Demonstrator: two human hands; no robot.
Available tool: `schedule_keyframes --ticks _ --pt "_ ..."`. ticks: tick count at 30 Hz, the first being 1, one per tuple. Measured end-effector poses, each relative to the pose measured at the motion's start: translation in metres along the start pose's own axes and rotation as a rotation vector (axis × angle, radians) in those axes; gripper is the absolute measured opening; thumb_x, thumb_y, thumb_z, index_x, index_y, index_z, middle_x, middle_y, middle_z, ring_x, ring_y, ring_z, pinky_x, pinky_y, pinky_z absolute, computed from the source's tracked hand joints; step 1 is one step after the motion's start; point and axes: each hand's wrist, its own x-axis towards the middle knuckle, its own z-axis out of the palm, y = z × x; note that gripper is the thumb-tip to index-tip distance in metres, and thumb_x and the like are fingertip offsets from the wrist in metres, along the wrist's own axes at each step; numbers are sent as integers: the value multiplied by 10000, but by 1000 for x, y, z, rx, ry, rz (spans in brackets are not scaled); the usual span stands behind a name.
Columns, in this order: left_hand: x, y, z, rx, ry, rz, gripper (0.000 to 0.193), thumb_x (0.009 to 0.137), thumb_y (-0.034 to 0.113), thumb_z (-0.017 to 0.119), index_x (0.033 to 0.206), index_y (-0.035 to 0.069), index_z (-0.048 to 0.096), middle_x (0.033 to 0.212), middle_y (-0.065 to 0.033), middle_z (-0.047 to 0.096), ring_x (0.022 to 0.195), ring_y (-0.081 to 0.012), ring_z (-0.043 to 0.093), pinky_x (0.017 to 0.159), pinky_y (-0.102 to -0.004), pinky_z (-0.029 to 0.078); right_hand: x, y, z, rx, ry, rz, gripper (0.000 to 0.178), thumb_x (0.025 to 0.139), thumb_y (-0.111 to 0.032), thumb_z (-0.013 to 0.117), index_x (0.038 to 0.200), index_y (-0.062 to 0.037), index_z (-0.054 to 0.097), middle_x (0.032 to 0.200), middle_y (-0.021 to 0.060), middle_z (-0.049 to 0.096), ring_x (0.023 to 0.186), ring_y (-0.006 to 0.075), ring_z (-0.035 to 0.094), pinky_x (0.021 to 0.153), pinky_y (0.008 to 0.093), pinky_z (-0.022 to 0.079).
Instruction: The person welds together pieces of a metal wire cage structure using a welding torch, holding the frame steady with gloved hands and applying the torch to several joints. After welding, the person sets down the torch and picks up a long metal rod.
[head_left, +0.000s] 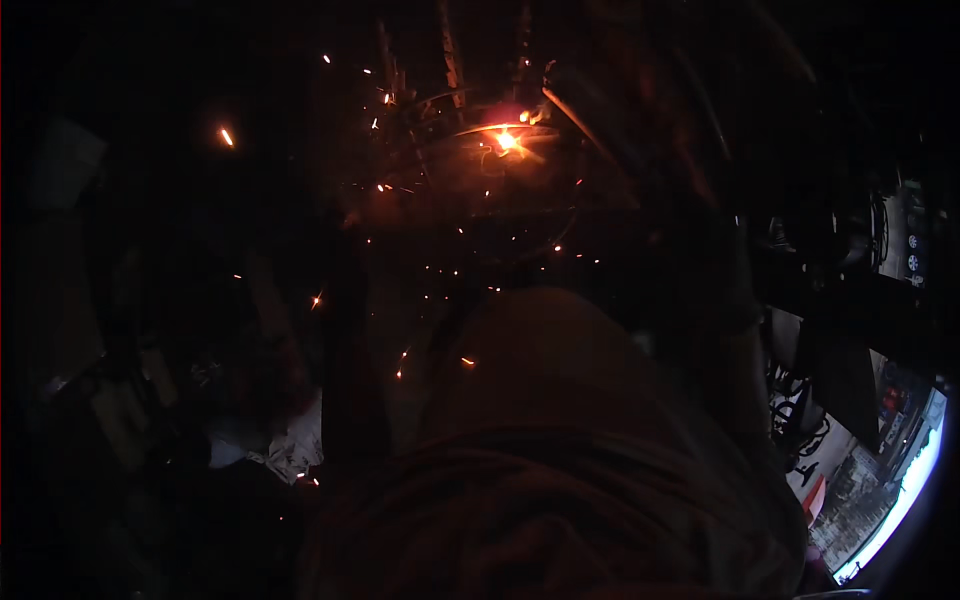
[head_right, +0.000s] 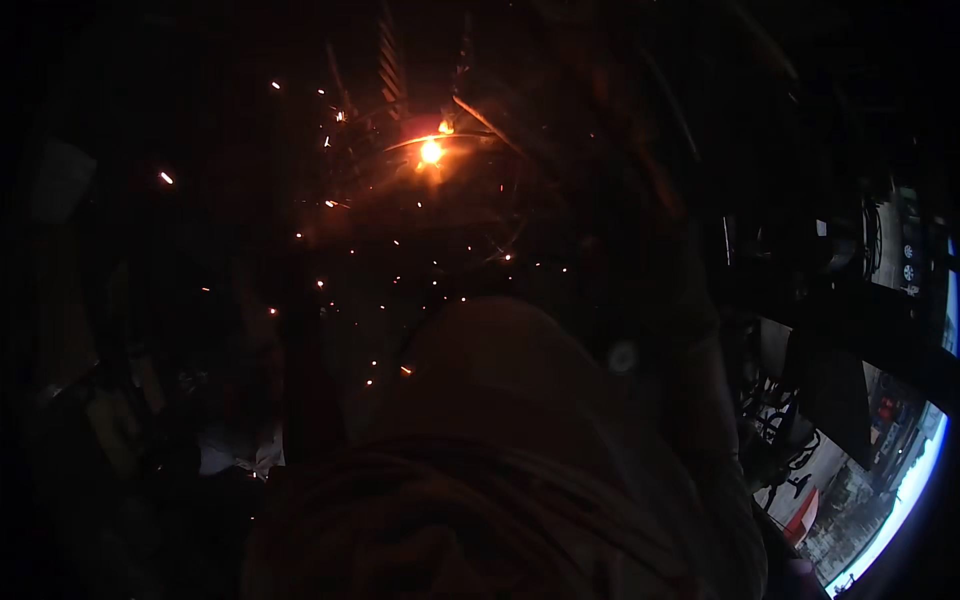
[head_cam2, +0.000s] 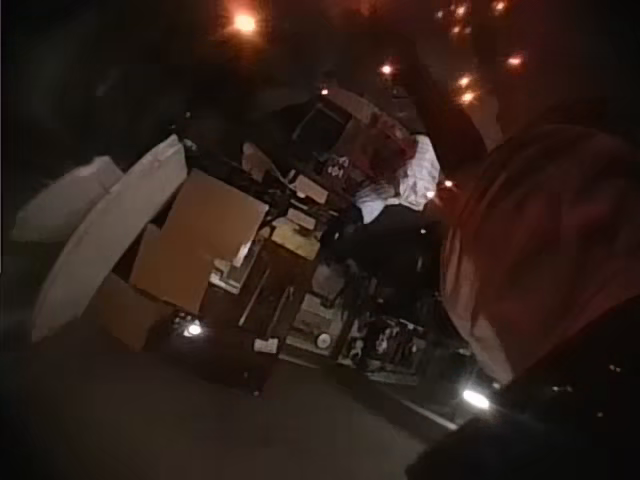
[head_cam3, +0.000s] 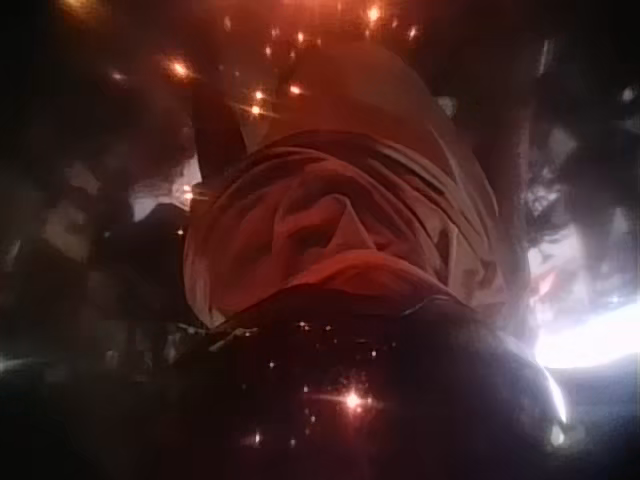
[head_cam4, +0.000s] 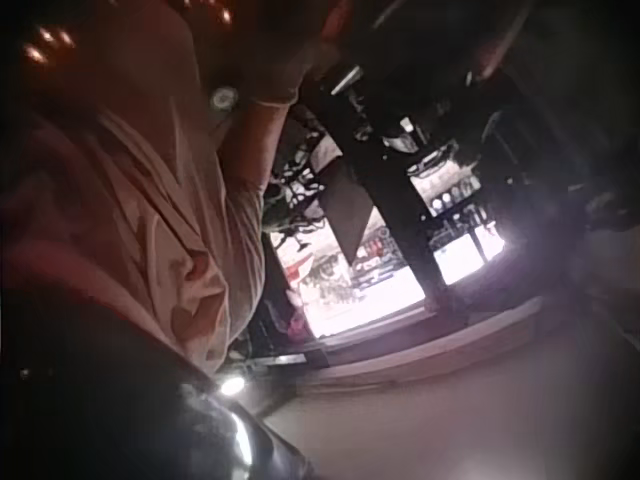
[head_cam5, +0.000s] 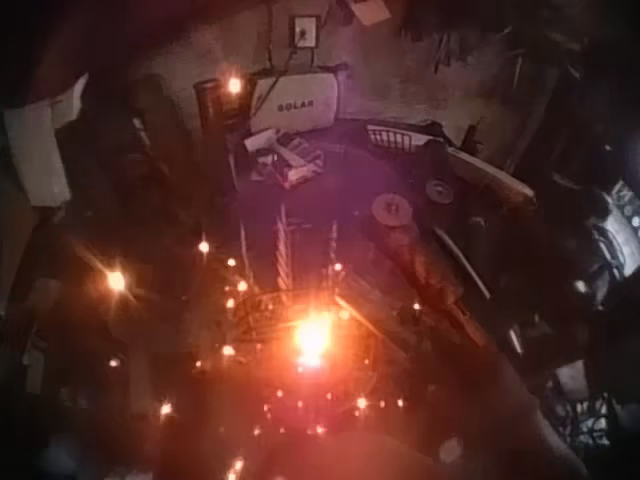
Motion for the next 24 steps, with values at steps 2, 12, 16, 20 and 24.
schedule_keyframes --ticks 2,12,16,20,24 --pt "1 -2 6 12 -10 7 262 1011 111 582 1228 -5 673 1191 -106 714 1051 -225 692 951 -339 543 -2 5 1 -34 -25 -14 575 871 -99 639 1438 -90 547 1526 132 490 1447 315 410 1198 433 324" --pt "-13 -11 9 -55 -29 -72 246 1001 94 609 1203 -22 687 1145 -118 723 1051 -197 687 927 -333 559 2 -10 -4 155 -160 244 698 833 -133 661 1505 -90 479 1322 242 619 1260 366 599 1054 423 467" --pt "8 3 1 -154 -29 -96 249 984 125 654 1171 -34 700 1073 -129 739 1003 -170 688 821 -318 569 0 -7 -3 93 -135 267 732 812 -159 686 1506 -73 469 1113 288 684 1055 392 703 910 435 538" --pt "13 7 -1 -213 31 -150 251 972 145 678 1134 -45 709 1003 -114 744 897 -153 686 728 -326 551 0 -9 -4 100 -171 283 735 815 -146 694 1502 -35 457 1216 280 661 1178 387 656 990 419 500" --pt "0 -6 4 -185 30 -120 327 974 204 667 1191 -41 678 1056 -133 723 937 -218 690 793 -383 548 0 -4 3 111 -117 177 697 825 -163 718 1472 -28 495 1197 274 673 1195 425 633 1011 460 488"
